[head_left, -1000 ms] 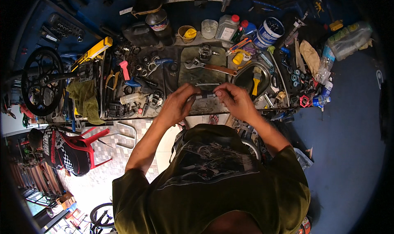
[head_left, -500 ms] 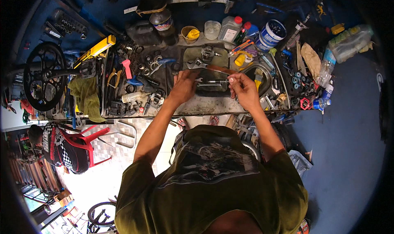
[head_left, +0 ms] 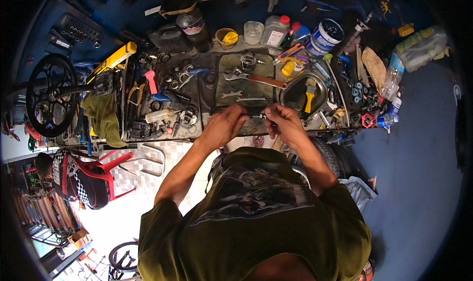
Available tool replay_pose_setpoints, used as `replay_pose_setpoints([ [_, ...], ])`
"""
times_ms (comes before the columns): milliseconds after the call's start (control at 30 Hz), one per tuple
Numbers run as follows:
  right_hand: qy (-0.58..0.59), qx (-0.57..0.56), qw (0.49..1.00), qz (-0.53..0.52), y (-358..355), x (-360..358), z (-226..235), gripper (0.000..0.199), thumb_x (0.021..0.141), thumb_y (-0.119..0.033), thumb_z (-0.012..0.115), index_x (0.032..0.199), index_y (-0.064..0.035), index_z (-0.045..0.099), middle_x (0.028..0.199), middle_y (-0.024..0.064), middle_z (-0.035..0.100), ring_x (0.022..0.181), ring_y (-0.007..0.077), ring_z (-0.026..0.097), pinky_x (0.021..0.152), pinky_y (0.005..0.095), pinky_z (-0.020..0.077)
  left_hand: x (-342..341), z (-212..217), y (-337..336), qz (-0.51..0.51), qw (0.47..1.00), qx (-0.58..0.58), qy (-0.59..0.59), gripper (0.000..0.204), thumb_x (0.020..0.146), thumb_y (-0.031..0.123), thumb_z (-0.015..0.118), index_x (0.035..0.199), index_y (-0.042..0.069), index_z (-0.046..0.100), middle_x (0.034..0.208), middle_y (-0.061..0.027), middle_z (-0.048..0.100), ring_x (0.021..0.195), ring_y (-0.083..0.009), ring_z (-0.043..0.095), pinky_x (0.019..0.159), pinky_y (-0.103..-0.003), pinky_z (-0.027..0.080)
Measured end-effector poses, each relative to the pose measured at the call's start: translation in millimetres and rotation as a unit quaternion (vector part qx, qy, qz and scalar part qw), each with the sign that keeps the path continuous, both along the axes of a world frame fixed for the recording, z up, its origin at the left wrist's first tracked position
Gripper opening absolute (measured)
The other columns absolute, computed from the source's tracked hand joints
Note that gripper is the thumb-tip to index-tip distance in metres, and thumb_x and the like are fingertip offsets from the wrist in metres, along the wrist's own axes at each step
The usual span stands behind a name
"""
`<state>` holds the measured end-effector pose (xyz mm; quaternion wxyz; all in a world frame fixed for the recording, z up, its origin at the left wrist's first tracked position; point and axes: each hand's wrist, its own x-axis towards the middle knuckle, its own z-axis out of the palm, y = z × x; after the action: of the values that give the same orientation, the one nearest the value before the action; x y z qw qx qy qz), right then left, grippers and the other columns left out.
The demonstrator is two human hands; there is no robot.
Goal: The person assembles a small mechanical component at a cluttered workbench. They repeatedly attach and detach a cylindrical metal piece, using a wrench to tighten and loosen it, and handle a small black ring during the process.
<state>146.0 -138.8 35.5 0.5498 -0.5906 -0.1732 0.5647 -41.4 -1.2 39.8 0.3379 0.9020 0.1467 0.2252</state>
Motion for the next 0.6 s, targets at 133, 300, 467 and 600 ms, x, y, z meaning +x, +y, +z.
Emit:
replay_pose_setpoints([
  [133, 0.026, -0.134, 0.987, 0.089, -6.3, -7.8, -0.8, 0.045, 0.101, -0.046, 0.054, 0.101, -0.0023, 0.064, 0.063, 0.0022, 0.055, 0.047, 0.0084, 0.047, 0.04, 0.0225, 0.0348, -8.7, -6.4, -10.8, 0.005, 1.0, 0.028, 0.002, 0.018, 0.092, 0.016, 0.066, 0.096, 0.003, 0.055, 0.086, -0.0149, 0.057, 0.078, -0.0389, 0.062, 0.063, -0.046, 0.05],
  [300, 0.171, -0.175, 0.969, 0.027, -6.4, -14.8, -12.1, 0.049, 0.101, -0.05, 0.052, 0.092, -0.0025, 0.06, 0.058, -0.0008, 0.046, 0.042, 0.0076, 0.036, 0.038, 0.0227, 0.028, -11.7, -1.4, -11.0, -0.025, 0.998, 0.056, -0.026, 0.017, 0.09, 0.014, 0.068, 0.093, 0.003, 0.055, 0.084, -0.0142, 0.055, 0.075, -0.0381, 0.061, 0.063, -0.047, 0.049],
  [467, 0.012, -0.079, 0.993, 0.091, -2.9, -14.2, -24.1, 0.035, 0.1, -0.037, 0.06, 0.094, -0.0028, 0.06, 0.07, 0.0025, 0.053, 0.055, 0.0102, 0.048, 0.046, 0.0234, 0.036, -14.4, -15.7, -7.5, 0.028, 0.999, -0.01, -0.041, 0.018, 0.095, 0.017, 0.064, 0.089, 0.003, 0.056, 0.078, -0.0146, 0.055, 0.069, -0.0375, 0.057, 0.063, -0.044, 0.047],
  [600, -0.557, 0.198, 0.794, 0.141, 7.0, -13.0, -0.2, 0.021, 0.095, -0.024, 0.067, 0.105, -0.0057, 0.064, 0.088, 0.0084, 0.063, 0.077, 0.023, 0.064, 0.059, 0.0302, 0.0496, -20.5, -28.4, -5.0, 0.055, 0.976, -0.209, -0.028, 0.034, 0.103, 0.032, 0.054, 0.084, 0.004, 0.055, 0.063, -0.0052, 0.05, 0.057, -0.0238, 0.05, 0.054, -0.035, 0.039],
])
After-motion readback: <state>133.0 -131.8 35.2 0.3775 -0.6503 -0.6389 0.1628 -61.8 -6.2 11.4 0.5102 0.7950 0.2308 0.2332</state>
